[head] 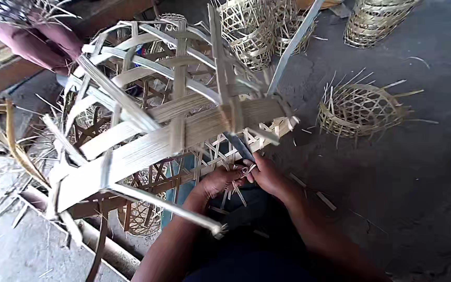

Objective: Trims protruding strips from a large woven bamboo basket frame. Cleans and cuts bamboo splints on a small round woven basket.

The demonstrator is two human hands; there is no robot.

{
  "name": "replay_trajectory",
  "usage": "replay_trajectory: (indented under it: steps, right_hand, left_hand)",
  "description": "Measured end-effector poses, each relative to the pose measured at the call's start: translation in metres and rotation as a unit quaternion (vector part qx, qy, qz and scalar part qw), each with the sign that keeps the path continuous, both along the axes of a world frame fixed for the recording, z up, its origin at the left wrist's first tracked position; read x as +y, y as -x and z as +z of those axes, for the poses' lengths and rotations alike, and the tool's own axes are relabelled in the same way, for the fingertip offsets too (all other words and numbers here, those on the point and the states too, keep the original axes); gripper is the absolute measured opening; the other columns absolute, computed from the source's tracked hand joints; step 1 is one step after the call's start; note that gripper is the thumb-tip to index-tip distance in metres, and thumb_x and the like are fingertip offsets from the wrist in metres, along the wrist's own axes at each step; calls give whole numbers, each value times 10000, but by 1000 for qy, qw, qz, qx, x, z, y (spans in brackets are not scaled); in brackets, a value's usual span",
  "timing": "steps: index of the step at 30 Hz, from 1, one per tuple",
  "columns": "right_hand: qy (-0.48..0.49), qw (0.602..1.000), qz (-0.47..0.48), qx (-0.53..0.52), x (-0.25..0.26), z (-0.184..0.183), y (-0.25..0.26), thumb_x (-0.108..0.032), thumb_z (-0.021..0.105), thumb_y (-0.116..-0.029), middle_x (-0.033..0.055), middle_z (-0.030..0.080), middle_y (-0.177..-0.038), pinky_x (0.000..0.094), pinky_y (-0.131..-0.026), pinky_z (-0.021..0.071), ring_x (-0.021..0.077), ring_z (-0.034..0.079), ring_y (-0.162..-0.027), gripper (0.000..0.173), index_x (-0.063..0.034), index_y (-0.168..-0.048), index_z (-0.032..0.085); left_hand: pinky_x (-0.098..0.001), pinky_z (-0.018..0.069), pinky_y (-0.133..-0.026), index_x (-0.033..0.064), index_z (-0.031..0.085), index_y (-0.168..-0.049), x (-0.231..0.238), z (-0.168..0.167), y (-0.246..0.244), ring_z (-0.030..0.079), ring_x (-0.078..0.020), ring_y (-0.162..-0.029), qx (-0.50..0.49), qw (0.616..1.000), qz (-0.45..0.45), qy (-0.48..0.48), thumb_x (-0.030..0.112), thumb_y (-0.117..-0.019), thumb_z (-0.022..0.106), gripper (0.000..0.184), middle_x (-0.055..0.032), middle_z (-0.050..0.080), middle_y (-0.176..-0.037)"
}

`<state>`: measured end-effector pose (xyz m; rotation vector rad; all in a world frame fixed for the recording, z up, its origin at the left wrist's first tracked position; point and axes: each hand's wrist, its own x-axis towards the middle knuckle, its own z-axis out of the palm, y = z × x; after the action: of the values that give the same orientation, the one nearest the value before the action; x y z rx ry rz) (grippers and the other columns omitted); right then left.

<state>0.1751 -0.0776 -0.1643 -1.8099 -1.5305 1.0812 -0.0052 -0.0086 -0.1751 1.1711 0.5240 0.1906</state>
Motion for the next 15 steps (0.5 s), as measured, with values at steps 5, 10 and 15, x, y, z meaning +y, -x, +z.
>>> replay_trajectory:
  steps: [5,10,15]
  right_hand:
    - [-15,997,-61,-36,-17,26,-22,-329,424,-1105,127,586,-807,478,-709,528,259,610,-724,366,-18,-1244,559]
    - [-11,992,-75,-100,-25,55,-18,-309,427,-1110,158,649,-856,510,-753,549,297,657,-769,411,-73,-1437,508]
    - [-43,995,-63,-71,-37,38,-18,-327,423,-1104,113,635,-827,457,-711,541,235,630,-720,431,-121,-1476,495]
  left_hand:
    - [-180,428,-528,86,739,-1083,0,33,17,489,2,-554,38,976,99,-190,189,-1045,535,231,76,611,-719]
    - [-285,551,-850,56,699,-1171,6,40,-4,703,-33,-952,206,956,54,-202,221,-1098,465,296,6,766,-1095]
    - [-150,405,-454,78,640,-1044,7,8,-12,515,-12,-536,9,989,96,108,223,-1111,387,300,28,606,-729]
